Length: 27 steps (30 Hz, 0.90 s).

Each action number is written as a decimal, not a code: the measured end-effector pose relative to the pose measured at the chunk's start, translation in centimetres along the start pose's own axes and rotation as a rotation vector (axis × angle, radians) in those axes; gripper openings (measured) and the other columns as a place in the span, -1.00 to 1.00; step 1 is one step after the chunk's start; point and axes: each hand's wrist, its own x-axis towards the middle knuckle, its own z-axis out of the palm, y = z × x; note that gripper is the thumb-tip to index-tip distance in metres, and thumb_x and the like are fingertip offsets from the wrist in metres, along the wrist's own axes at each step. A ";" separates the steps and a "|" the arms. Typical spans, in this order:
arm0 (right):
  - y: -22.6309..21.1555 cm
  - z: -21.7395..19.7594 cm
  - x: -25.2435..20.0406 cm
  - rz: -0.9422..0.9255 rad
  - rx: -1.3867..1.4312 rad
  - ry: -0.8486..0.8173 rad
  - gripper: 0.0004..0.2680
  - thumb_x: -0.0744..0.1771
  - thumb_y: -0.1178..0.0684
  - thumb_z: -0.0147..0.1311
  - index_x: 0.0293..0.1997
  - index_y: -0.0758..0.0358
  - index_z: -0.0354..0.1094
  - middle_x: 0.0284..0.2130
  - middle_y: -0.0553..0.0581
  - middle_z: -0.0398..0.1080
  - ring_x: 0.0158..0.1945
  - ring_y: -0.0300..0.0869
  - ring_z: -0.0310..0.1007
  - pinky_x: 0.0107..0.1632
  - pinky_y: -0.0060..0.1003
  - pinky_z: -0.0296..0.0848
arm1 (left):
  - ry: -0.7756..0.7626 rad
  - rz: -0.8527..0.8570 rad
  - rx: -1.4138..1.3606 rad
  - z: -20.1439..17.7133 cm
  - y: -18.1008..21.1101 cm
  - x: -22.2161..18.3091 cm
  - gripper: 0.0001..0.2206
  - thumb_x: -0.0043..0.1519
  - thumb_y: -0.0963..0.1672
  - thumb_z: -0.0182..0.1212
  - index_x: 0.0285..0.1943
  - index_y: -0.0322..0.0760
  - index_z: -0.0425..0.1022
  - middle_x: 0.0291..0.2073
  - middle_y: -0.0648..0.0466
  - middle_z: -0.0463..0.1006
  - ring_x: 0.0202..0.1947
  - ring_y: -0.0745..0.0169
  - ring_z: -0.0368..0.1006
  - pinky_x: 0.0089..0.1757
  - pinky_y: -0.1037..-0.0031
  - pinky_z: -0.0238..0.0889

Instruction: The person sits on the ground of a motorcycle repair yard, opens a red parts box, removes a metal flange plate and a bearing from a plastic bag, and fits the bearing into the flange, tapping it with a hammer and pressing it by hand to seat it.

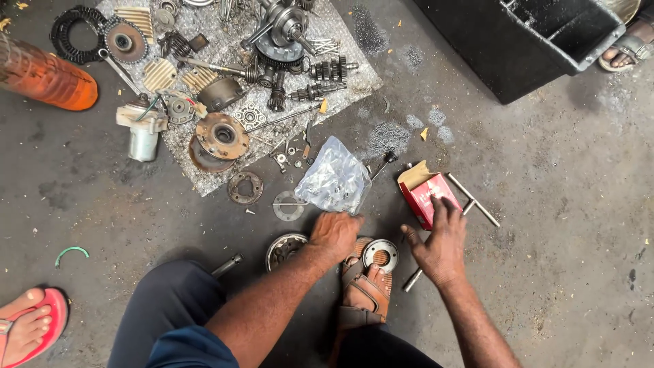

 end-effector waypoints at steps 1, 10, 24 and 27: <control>-0.7 -0.1 -0.2 0.009 0.004 -0.008 -0.37 0.23 -0.18 0.32 0.39 0.30 0.12 0.28 0.38 0.14 0.31 0.19 0.09 0.37 0.08 0.13 | -0.003 -0.029 -0.059 0.2 -0.1 0.0 -0.67 0.18 -0.30 0.08 0.10 -0.30 0.55 -0.38 -0.19 0.64 -0.36 -0.06 0.63 -0.22 0.11 0.46; -0.1 2.0 -0.1 0.152 0.359 -0.112 -0.69 0.27 0.02 0.25 0.11 0.24 0.44 0.04 0.22 0.44 0.06 0.03 0.48 0.10 -0.10 0.48 | 0.035 -0.261 -0.235 -2.0 1.0 -1.0 -0.88 0.17 -0.18 0.23 -0.15 -0.24 0.58 -0.29 -0.15 0.64 -0.19 -0.21 0.55 -0.11 0.01 0.36; 1.6 5.4 2.1 0.114 0.231 -0.078 -0.79 0.29 0.01 0.18 -0.03 0.22 0.52 -0.26 0.34 0.56 -0.18 0.17 0.58 -0.08 -0.01 0.51 | 0.061 -0.254 -0.361 -3.2 4.7 1.5 -0.93 0.20 -0.14 0.25 -0.24 -0.22 0.54 -0.37 -0.08 0.64 -0.24 -0.09 0.58 -0.14 0.08 0.38; 1.6 6.4 2.5 0.050 0.217 -0.035 -0.81 0.28 0.02 0.19 -0.08 0.23 0.54 -0.24 0.33 0.55 -0.15 0.19 0.56 -0.09 0.01 0.50 | 0.128 -0.273 -0.380 -3.9 4.2 0.5 -0.92 0.18 -0.13 0.28 -0.25 -0.22 0.55 -0.38 -0.11 0.63 -0.25 -0.17 0.56 -0.16 0.04 0.37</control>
